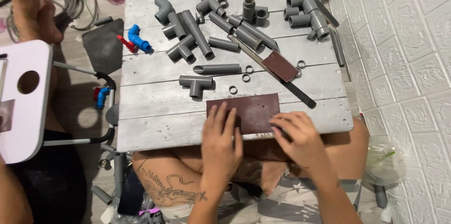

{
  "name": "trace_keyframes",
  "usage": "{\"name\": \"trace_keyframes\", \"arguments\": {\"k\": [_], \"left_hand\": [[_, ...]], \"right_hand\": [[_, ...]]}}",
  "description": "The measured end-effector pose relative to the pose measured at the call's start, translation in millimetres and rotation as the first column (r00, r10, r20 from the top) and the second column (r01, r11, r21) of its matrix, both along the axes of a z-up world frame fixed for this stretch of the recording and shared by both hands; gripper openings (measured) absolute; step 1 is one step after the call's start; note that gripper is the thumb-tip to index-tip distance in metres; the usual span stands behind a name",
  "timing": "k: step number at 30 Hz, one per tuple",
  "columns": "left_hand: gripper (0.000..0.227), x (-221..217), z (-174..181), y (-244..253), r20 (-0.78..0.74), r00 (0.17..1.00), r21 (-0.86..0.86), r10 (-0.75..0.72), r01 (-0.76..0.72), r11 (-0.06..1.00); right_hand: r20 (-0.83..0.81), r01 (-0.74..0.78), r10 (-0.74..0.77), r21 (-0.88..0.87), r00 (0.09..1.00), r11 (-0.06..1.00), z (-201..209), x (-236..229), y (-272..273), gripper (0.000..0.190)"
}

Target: Sanding the edges of small plastic rings on a sheet of sandpaper to smooth them.

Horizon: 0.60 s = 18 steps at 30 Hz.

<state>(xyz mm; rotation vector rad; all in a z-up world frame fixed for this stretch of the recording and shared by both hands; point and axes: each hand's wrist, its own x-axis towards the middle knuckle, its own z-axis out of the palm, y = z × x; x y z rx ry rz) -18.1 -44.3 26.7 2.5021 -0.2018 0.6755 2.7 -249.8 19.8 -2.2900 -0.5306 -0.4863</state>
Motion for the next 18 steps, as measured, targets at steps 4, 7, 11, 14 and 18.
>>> {"name": "trace_keyframes", "arguments": {"k": [4, 7, 11, 14, 18], "left_hand": [[0.048, 5, -27, -14, 0.042, 0.999, 0.143, 0.026, -0.031, 0.989], [0.047, 4, -38, -13, 0.115, 0.992, 0.185, 0.046, -0.067, 0.980], [0.047, 7, -45, -13, 0.119, 0.991, 0.184, 0.066, -0.087, 0.979], [0.047, 6, -49, -14, 0.142, 0.987, 0.178, 0.079, -0.104, 0.979], [0.048, 6, -54, -14, 0.179, 0.979, 0.177, 0.095, -0.126, 0.976]], "right_hand": [[0.139, -0.025, 0.060, -0.241, 0.988, 0.970, 4, 3, 24, 0.020], [0.176, -0.015, 0.065, -0.274, 0.982, 0.962, -3, 7, 29, 0.015], [0.156, 0.008, 0.031, -0.246, 0.987, 0.969, -6, 11, 33, 0.010], [0.136, 0.057, -0.020, -0.275, 0.990, 0.960, -19, 10, 33, 0.013], [0.154, 0.078, -0.036, -0.274, 0.987, 0.959, -19, 9, 32, 0.010]]}}
